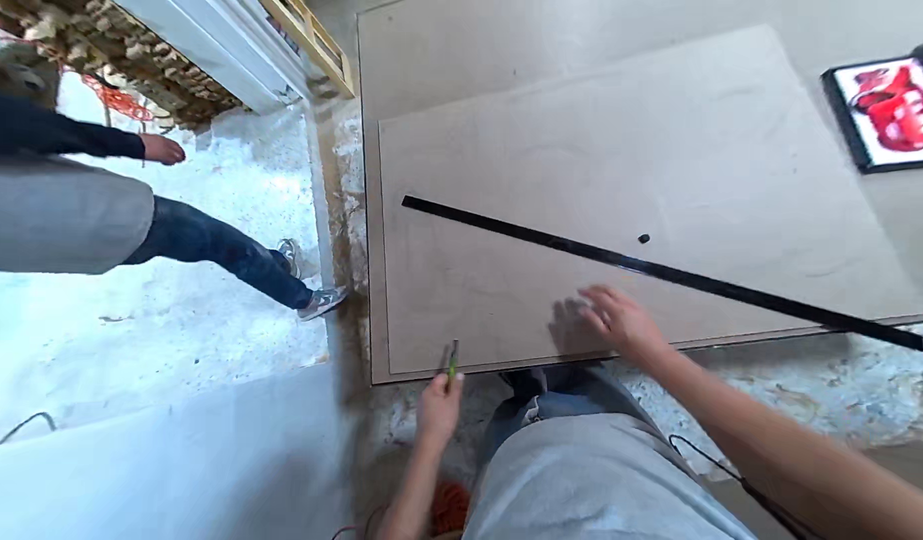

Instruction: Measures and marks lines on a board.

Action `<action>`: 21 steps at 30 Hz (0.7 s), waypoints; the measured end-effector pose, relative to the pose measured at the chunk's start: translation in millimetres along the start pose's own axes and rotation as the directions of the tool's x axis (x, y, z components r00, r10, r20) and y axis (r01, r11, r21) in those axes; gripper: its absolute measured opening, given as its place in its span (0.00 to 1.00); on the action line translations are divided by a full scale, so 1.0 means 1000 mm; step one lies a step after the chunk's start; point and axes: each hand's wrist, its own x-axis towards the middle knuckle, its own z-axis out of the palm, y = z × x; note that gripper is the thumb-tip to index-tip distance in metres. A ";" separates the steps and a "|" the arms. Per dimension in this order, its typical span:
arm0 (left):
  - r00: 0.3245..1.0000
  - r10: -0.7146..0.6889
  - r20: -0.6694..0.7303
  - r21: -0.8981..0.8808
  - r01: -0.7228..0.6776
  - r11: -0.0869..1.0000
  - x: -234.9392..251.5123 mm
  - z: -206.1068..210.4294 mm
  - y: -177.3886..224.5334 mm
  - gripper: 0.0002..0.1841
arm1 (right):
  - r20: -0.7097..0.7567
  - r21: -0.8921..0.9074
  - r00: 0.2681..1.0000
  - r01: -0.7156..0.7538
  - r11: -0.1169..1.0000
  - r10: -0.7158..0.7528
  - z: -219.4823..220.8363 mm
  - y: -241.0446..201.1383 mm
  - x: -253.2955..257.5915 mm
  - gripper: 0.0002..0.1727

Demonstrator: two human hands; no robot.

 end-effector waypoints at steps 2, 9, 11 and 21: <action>0.997 0.077 0.024 -0.039 -0.076 0.996 0.010 0.026 0.037 0.23 | 0.002 0.032 0.993 -0.118 0.992 0.118 0.008 0.030 -0.070 0.25; 0.997 0.063 -0.053 -0.089 -0.067 0.994 0.015 0.060 0.084 0.23 | 0.011 0.098 0.934 -0.356 0.929 0.357 -0.003 0.121 -0.241 0.22; 0.998 0.050 -0.025 -0.078 -0.052 0.996 -0.006 0.073 0.065 0.23 | 0.094 0.077 0.935 -0.349 0.934 0.342 -0.012 0.148 -0.254 0.22; 0.462 0.840 -0.285 -0.328 -0.870 0.367 -0.255 0.146 0.269 0.17 | 0.118 0.098 0.937 -0.341 0.935 0.330 -0.094 0.303 -0.298 0.21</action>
